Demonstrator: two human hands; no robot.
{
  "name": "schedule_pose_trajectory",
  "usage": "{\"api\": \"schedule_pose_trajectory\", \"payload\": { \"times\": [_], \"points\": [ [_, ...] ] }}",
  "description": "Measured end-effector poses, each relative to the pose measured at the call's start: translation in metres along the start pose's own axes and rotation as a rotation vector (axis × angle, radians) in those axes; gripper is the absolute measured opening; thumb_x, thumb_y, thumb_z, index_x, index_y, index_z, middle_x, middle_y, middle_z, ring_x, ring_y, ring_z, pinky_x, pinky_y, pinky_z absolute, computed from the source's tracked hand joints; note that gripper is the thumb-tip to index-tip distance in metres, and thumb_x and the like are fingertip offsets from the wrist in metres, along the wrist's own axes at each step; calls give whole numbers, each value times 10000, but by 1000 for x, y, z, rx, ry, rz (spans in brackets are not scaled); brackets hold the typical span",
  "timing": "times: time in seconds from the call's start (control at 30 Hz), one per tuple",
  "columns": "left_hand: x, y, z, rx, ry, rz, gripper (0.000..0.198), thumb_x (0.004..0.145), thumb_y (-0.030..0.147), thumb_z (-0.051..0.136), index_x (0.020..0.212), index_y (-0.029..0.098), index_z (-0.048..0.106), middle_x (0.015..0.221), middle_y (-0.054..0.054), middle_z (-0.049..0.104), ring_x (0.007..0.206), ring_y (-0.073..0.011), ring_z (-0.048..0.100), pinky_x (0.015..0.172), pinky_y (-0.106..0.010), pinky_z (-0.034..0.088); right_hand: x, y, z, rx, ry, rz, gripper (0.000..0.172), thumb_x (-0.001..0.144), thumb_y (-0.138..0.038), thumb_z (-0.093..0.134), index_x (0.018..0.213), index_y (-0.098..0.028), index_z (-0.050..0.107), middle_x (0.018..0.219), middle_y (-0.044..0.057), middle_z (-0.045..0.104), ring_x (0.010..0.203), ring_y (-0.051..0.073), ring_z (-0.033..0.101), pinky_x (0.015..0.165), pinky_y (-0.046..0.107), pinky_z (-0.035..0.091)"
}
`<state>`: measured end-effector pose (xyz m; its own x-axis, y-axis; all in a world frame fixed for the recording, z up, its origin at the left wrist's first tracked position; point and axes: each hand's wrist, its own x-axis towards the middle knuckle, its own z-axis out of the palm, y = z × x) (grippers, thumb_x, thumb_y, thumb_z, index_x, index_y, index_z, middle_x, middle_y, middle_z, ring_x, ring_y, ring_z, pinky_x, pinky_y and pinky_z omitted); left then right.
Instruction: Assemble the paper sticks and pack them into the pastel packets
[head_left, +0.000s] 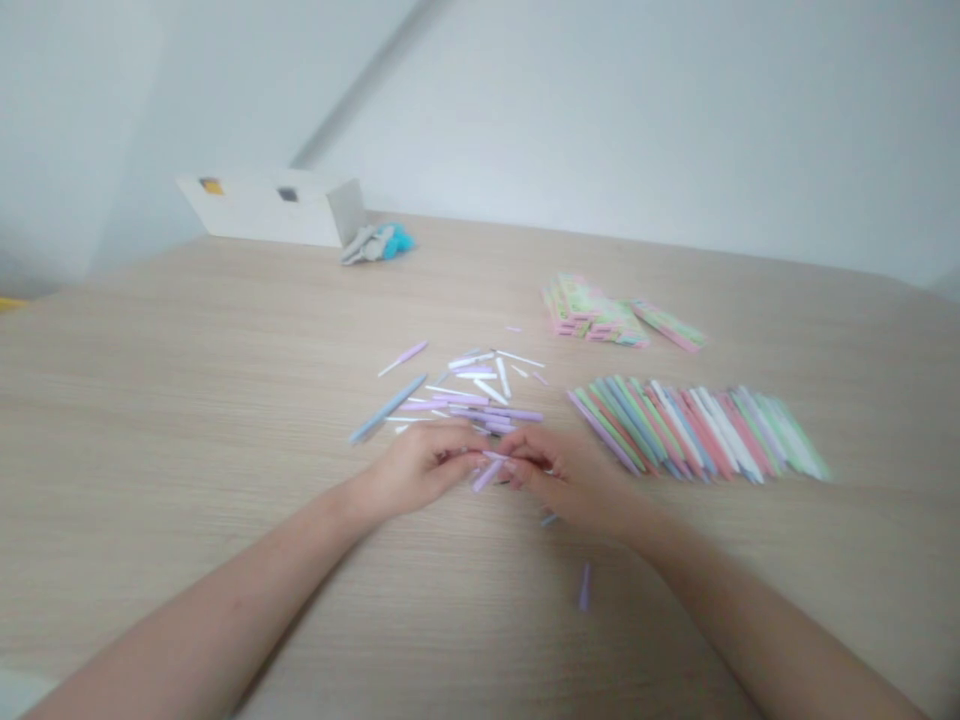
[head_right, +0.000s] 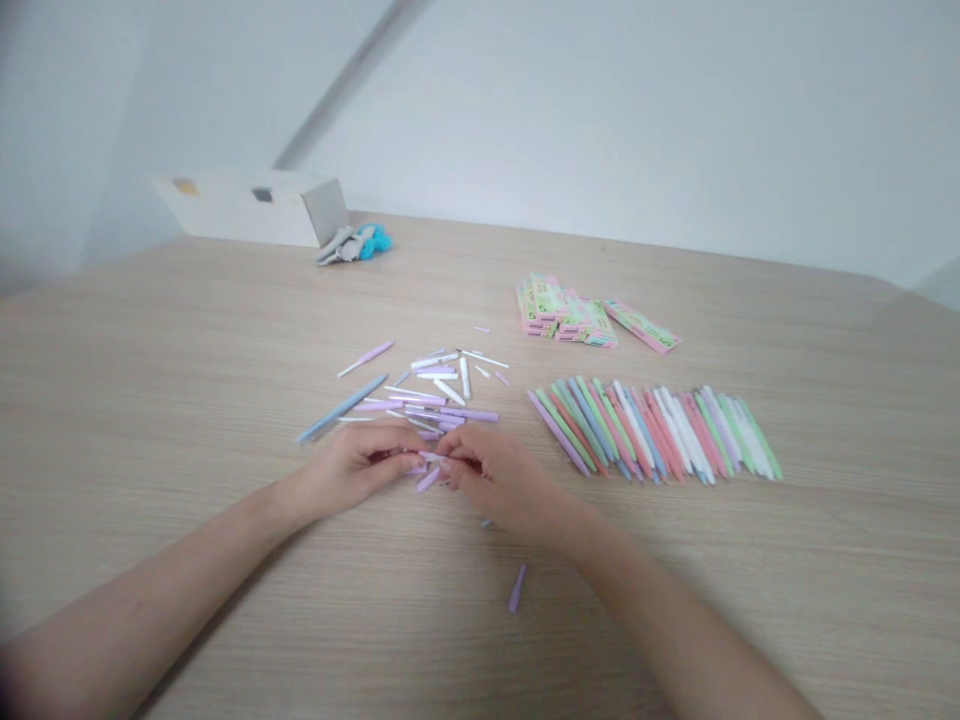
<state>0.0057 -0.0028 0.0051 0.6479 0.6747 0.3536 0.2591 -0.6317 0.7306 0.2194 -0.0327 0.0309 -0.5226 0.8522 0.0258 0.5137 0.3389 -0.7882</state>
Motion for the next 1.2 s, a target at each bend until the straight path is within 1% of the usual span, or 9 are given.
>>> {"api": "schedule_pose_trajectory", "payload": {
  "times": [0.17, 0.23, 0.3, 0.37, 0.47, 0.53, 0.73, 0.9, 1.2],
  "points": [
    [0, 1, 0, 8, 4, -30, 196, 886, 273, 513, 917, 167, 676, 782, -31, 667, 699, -121, 560, 652, -225, 427, 0, 0, -4, 22, -41, 26, 161, 878, -250, 487, 998, -177, 564, 779, 0, 623, 697, 123, 558, 602, 221, 388],
    [-1, 0, 0, 25, 32, -61, 193, 877, 276, 523, 927, 165, 673, 756, -23, 651, 672, -114, 546, 626, -219, 420, -3, 0, -13, 15, -78, 53, 217, 859, -261, 513, 1059, -178, 534, 789, 4, 629, 679, 126, 563, 583, 223, 394],
    [-1, -2, 0, 37, 59, -88, 194, 869, 274, 533, 952, 166, 670, 773, -21, 643, 678, -113, 543, 618, -217, 415, -8, -1, -27, -66, -129, 76, 196, 802, -216, 563, 994, -176, 563, 740, -5, 613, 641, 126, 554, 566, 225, 393],
    [-1, -3, 0, 40, 71, -103, 202, 864, 274, 535, 966, 161, 669, 796, -27, 639, 686, -114, 540, 608, -216, 407, -15, -5, -41, -193, -231, 54, 88, 740, -160, 593, 822, -177, 620, 724, 0, 605, 658, 132, 549, 584, 232, 394],
    [0, -2, -1, 47, 76, -118, 213, 865, 279, 528, 950, 147, 672, 770, -28, 623, 653, -106, 516, 575, -208, 384, -27, -14, -53, -284, -441, 60, 186, 677, -115, 616, 830, -203, 676, 760, 3, 629, 676, 142, 561, 594, 239, 399],
    [0, -1, -2, 54, 85, -123, 223, 867, 289, 519, 936, 142, 672, 751, -25, 609, 632, -102, 498, 558, -204, 370, -37, -19, -53, -330, -502, 60, 217, 638, -109, 647, 826, -211, 688, 802, 11, 641, 695, 154, 566, 588, 245, 395],
    [1, -3, -3, 58, 104, -128, 222, 870, 306, 510, 899, 145, 659, 727, -16, 588, 623, -100, 472, 558, -206, 359, -75, -11, -36, -422, -497, 174, 292, 614, -61, 610, 852, -223, 661, 878, 23, 636, 743, 175, 579, 607, 263, 403],
    [1, -6, -3, 70, 121, -123, 227, 867, 309, 516, 894, 138, 662, 728, -24, 590, 625, -102, 479, 553, -206, 361, -95, 2, -28, -360, -474, 226, 210, 690, -52, 546, 801, -212, 623, 927, 16, 618, 784, 156, 577, 669, 256, 428],
    [1, -11, -4, 67, 155, -150, 242, 868, 328, 517, 878, 140, 668, 720, -20, 588, 615, -103, 472, 548, -210, 352, -66, 11, -13, -396, -265, 107, 54, 818, -161, 545, 814, -183, 594, 902, 36, 631, 826, 170, 573, 724, 273, 424]
  ]
}}
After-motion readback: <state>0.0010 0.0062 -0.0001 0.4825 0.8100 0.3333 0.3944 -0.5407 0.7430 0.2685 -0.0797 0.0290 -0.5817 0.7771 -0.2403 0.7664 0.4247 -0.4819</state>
